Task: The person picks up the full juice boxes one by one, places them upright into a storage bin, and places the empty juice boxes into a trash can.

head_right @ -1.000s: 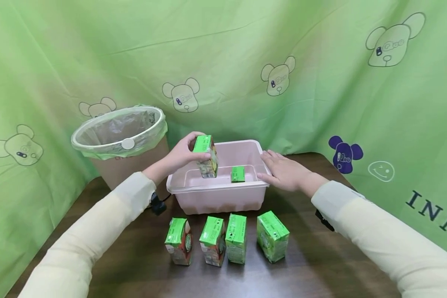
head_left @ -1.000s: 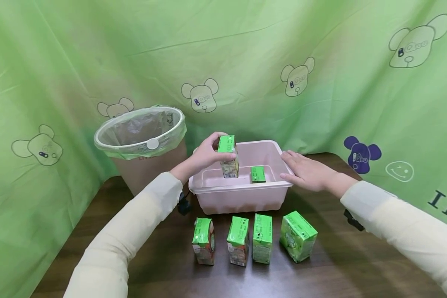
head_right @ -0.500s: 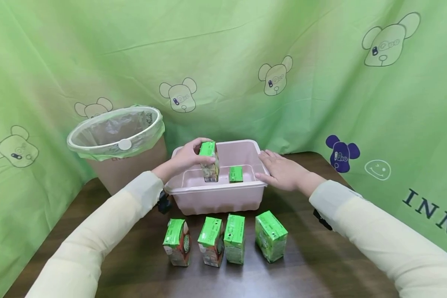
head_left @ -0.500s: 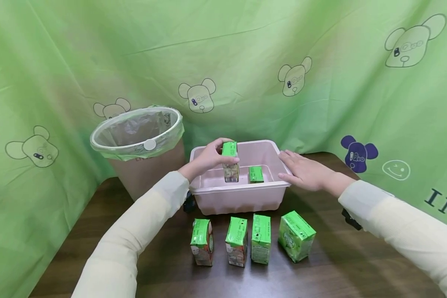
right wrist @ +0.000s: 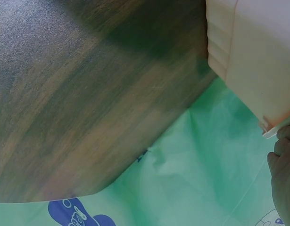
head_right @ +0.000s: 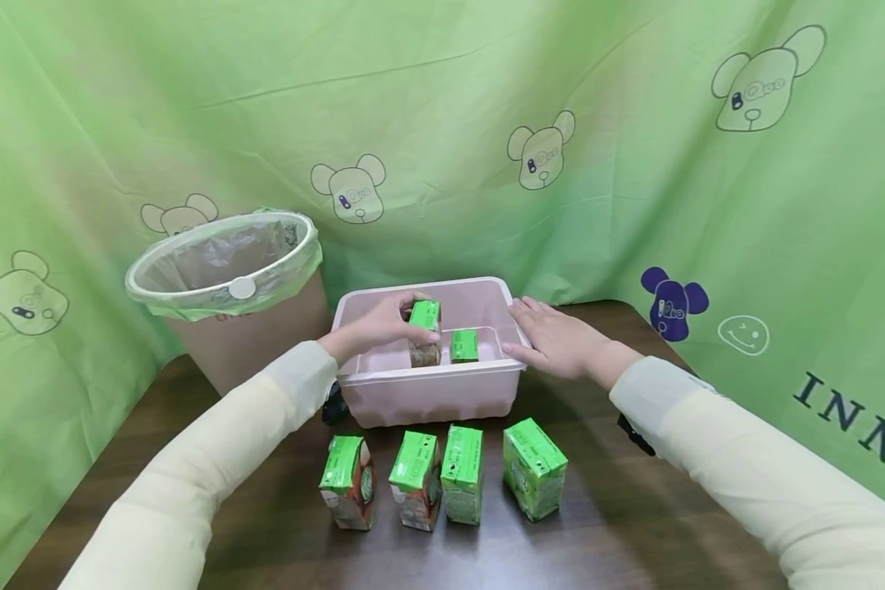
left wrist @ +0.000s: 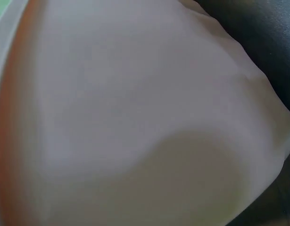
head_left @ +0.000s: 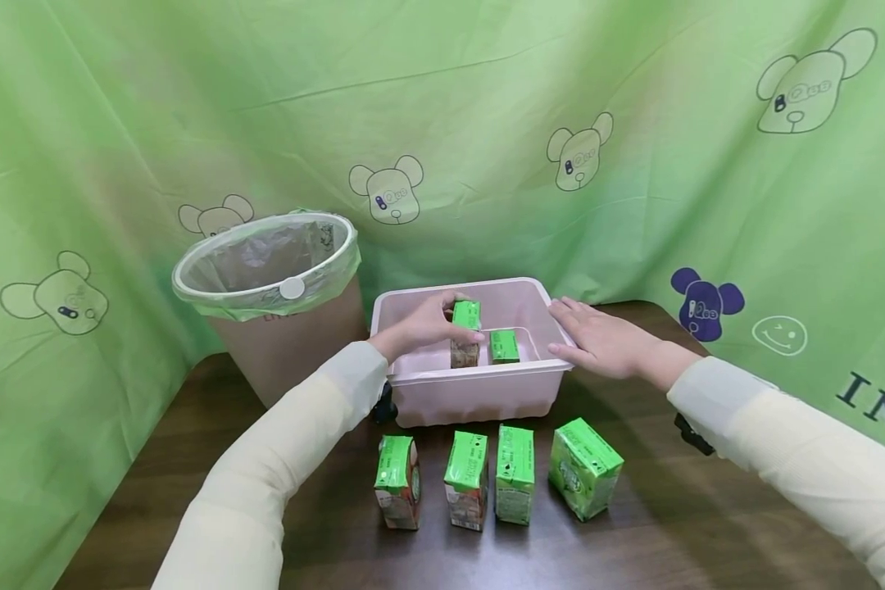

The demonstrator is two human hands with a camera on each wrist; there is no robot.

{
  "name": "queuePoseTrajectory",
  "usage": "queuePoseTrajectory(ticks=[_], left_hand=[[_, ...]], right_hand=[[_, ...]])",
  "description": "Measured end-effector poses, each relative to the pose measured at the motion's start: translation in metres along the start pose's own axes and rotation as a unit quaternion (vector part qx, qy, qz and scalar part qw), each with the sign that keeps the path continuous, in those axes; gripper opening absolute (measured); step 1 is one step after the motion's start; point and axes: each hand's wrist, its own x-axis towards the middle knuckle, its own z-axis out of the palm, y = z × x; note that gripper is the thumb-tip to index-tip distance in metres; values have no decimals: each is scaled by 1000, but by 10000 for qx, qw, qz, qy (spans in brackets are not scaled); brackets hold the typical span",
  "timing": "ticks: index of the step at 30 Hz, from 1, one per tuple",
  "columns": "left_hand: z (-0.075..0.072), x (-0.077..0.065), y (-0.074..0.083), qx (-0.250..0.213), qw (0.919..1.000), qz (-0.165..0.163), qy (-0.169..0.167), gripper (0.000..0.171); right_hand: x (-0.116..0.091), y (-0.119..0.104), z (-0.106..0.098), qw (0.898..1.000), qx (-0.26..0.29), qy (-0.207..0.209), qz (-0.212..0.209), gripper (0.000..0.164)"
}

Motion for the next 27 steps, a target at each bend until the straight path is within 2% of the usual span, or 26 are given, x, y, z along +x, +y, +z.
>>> queuePoseTrajectory(ticks=[7, 16, 27], left_hand=[[7, 3, -2, 581, 9982, -106, -132, 69], [9, 6, -7, 608, 9973, -181, -383, 63], [13, 7, -9, 742, 9958, -331, -427, 61]], right_hand=[[0, 0, -1, 10000, -19, -32, 20, 74], [1, -2, -3, 10000, -65, -39, 4, 74], [0, -2, -4, 10000, -42, -75, 26, 74]])
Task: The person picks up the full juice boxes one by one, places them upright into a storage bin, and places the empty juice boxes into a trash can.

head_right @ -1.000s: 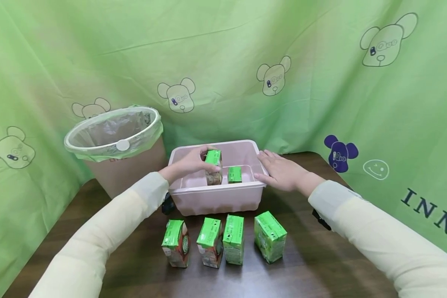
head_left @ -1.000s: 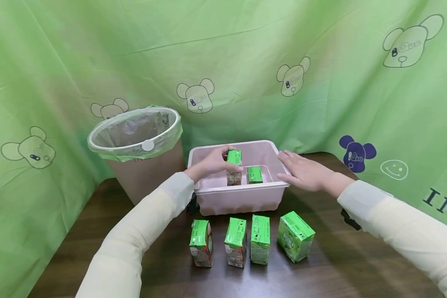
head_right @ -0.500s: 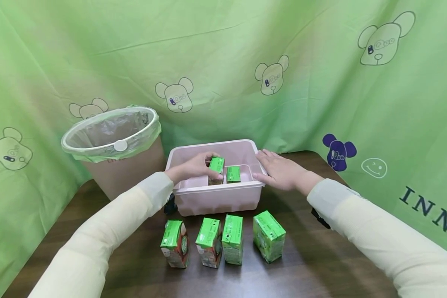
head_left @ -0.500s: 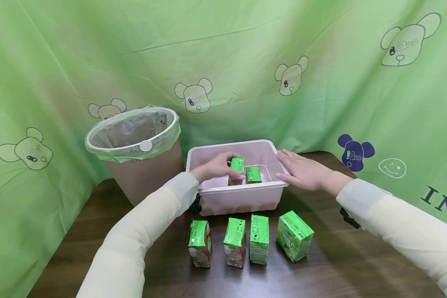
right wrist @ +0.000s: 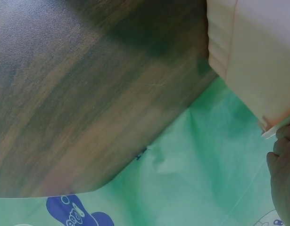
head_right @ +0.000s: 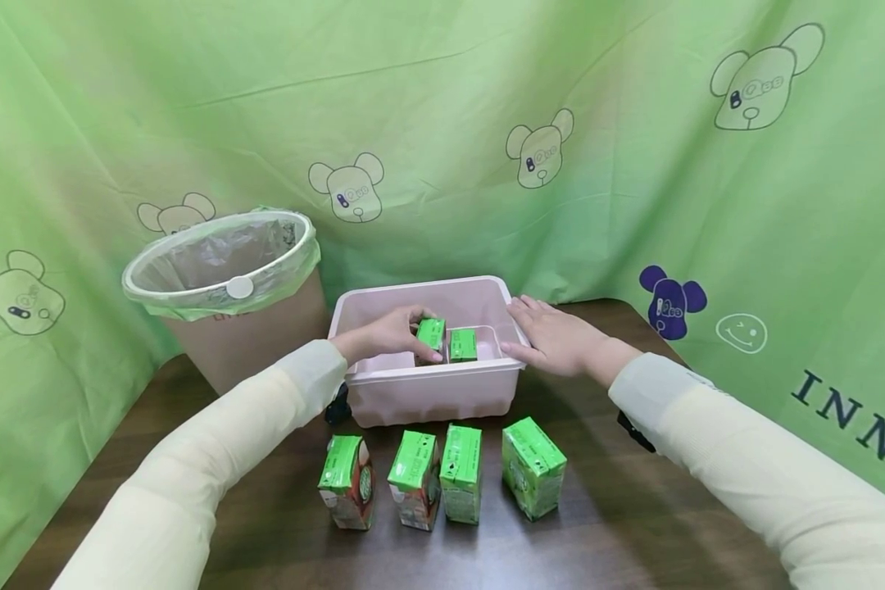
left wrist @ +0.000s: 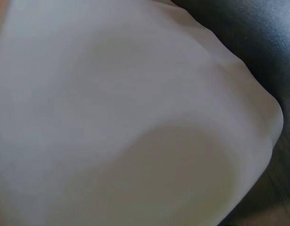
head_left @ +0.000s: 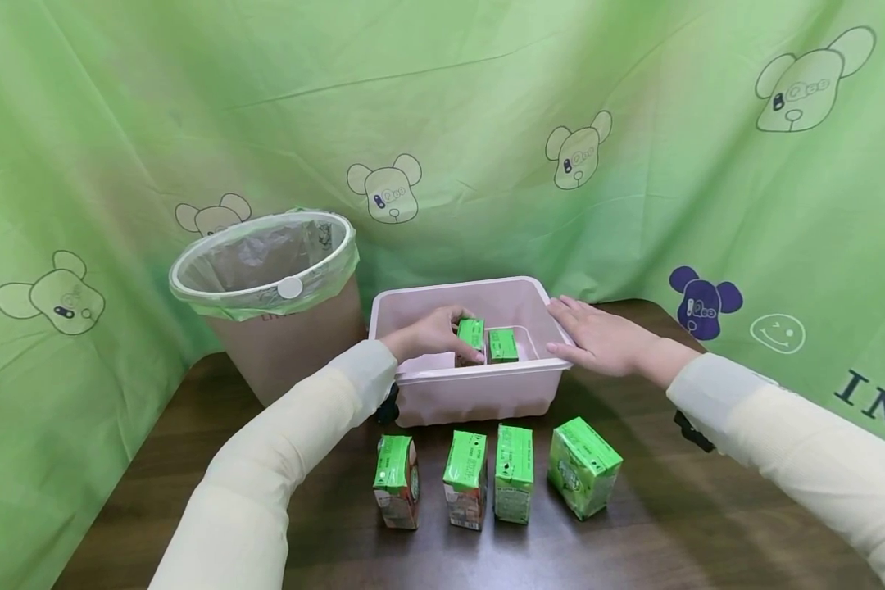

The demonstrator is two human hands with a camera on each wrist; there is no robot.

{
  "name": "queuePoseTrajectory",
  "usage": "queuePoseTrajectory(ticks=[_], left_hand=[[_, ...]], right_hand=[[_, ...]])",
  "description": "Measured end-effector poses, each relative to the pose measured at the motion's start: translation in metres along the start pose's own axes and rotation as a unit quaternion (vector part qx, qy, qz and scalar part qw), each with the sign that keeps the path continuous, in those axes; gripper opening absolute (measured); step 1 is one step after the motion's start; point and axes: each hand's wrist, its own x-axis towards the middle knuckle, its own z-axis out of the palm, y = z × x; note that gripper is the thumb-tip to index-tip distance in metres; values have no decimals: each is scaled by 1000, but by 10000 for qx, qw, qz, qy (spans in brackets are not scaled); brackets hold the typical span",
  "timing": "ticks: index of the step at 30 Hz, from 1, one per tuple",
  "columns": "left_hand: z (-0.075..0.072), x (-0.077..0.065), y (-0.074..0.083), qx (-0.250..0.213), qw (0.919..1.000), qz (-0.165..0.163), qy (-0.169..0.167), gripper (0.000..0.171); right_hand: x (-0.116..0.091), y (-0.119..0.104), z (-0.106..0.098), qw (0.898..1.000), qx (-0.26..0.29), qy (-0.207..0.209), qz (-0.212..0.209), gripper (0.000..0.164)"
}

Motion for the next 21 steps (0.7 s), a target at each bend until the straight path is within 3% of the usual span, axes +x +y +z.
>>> queuePoseTrajectory(ticks=[12, 21], left_hand=[[3, 2, -2, 485, 9987, -148, -95, 56], [3, 2, -5, 368, 9991, 45, -215, 60]], right_hand=[[0, 0, 0, 10000, -3, -18, 4, 73], [0, 1, 0, 10000, 24, -32, 17, 73]])
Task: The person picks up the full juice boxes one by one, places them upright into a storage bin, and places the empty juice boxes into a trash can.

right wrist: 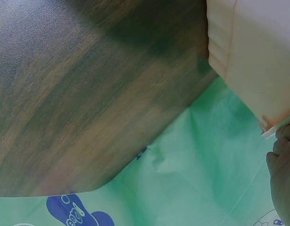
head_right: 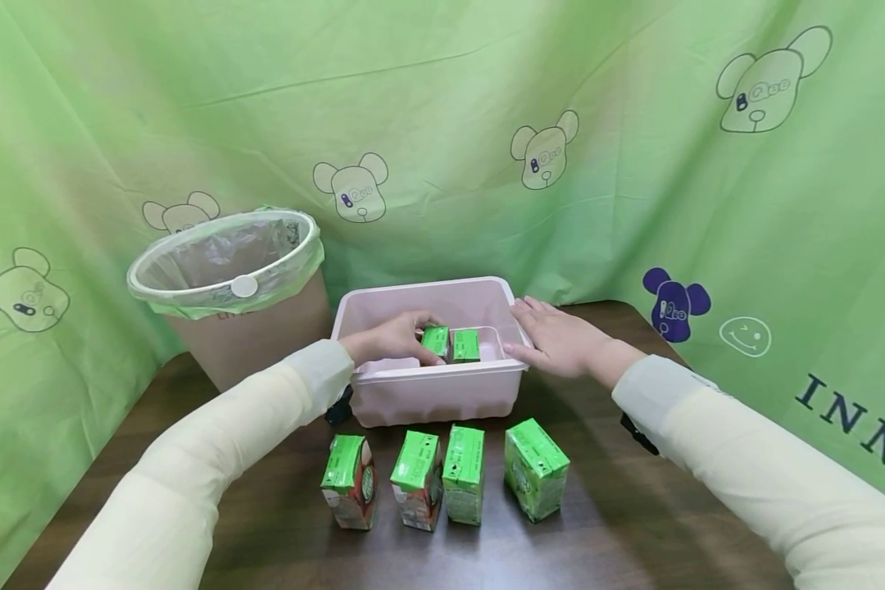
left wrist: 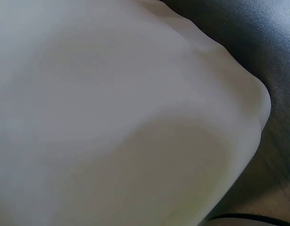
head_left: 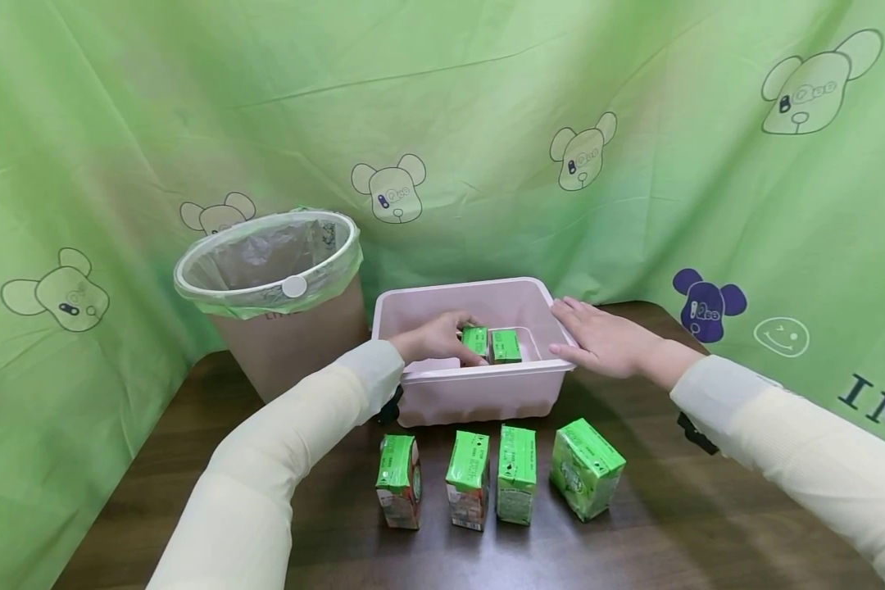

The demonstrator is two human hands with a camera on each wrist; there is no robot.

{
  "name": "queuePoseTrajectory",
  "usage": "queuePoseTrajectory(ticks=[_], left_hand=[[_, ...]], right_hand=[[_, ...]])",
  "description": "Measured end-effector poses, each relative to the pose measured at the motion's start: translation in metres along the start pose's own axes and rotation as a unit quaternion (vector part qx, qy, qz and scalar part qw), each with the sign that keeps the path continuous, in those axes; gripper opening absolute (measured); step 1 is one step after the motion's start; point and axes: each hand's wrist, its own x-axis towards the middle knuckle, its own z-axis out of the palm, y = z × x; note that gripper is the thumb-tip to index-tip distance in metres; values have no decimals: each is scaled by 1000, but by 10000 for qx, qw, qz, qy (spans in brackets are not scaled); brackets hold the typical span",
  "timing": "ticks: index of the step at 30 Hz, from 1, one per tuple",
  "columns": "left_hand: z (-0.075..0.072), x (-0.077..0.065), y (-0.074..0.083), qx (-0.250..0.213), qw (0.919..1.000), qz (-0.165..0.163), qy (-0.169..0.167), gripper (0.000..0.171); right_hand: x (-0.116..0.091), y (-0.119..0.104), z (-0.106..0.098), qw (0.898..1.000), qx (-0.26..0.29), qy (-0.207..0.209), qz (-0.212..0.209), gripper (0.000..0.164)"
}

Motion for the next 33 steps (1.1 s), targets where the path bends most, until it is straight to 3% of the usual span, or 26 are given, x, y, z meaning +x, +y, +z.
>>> queuePoseTrajectory(ticks=[9, 16, 25, 33], left_hand=[[0, 0, 0, -194, 9997, -20, -147, 59], [0, 0, 1, -93, 9997, -98, -212, 59], [-4, -3, 1, 11, 9996, -243, -105, 62], [-11, -4, 4, -276, 9992, -193, -210, 64]], right_hand=[[-1, 0, -1, 10000, -10, 21, 6, 73], [-1, -1, -1, 10000, -23, 16, -13, 73], [1, -1, 0, 10000, -40, -7, -20, 73], [1, -1, -3, 9999, -131, -5, -54, 73]])
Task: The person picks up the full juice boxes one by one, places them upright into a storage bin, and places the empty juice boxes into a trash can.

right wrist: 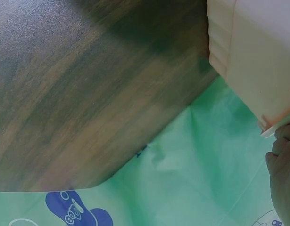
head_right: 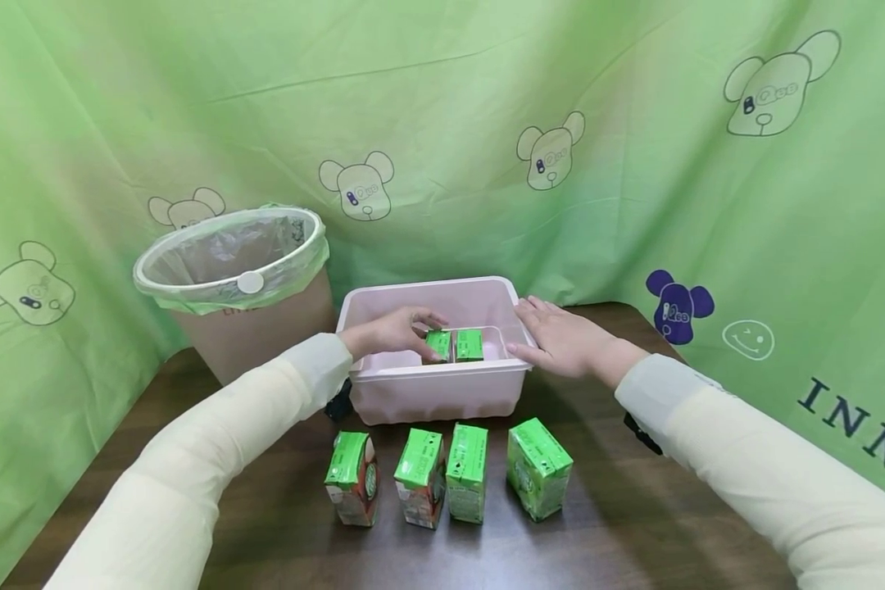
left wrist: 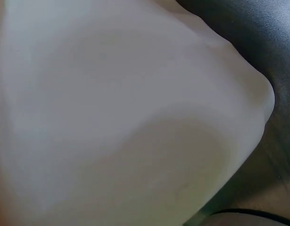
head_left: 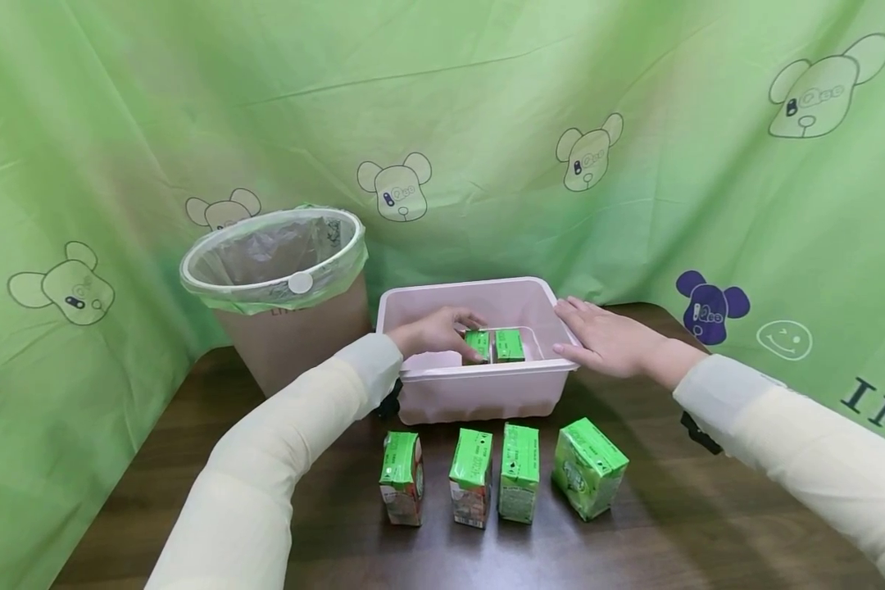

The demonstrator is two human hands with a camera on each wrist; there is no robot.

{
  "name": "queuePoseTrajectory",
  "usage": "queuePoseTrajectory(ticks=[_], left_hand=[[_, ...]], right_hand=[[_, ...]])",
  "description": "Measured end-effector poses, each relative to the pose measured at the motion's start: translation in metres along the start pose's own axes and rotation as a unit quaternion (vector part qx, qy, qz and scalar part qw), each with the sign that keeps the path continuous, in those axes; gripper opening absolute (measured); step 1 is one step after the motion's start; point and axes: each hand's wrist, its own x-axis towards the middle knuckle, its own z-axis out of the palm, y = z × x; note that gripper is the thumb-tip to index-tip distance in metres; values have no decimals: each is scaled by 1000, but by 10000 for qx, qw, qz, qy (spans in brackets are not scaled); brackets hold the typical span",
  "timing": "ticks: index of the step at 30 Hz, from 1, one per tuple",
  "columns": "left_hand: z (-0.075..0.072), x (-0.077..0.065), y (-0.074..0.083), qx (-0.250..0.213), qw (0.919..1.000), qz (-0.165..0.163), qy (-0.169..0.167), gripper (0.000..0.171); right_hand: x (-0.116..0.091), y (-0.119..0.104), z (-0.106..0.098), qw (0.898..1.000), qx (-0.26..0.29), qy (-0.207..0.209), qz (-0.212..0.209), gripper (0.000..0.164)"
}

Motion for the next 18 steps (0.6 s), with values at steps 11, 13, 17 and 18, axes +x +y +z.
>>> queuePoseTrajectory(ticks=[11, 13, 17, 18], left_hand=[[-17, -15, 13, -54, 9997, 252, 1, 62], [-21, -20, 14, -66, 9995, 308, 32, 61], [-27, -29, 18, -118, 9992, 382, 84, 59], [-29, -31, 20, -142, 9991, 396, 92, 60]], right_hand=[[1, -1, -2, 10000, 4, -36, -4, 73], [1, 0, -1, 10000, 19, -21, -6, 73], [1, 1, 0, 10000, 41, -18, -26, 73], [1, 1, 0, 10000, 56, -18, -16, 73]])
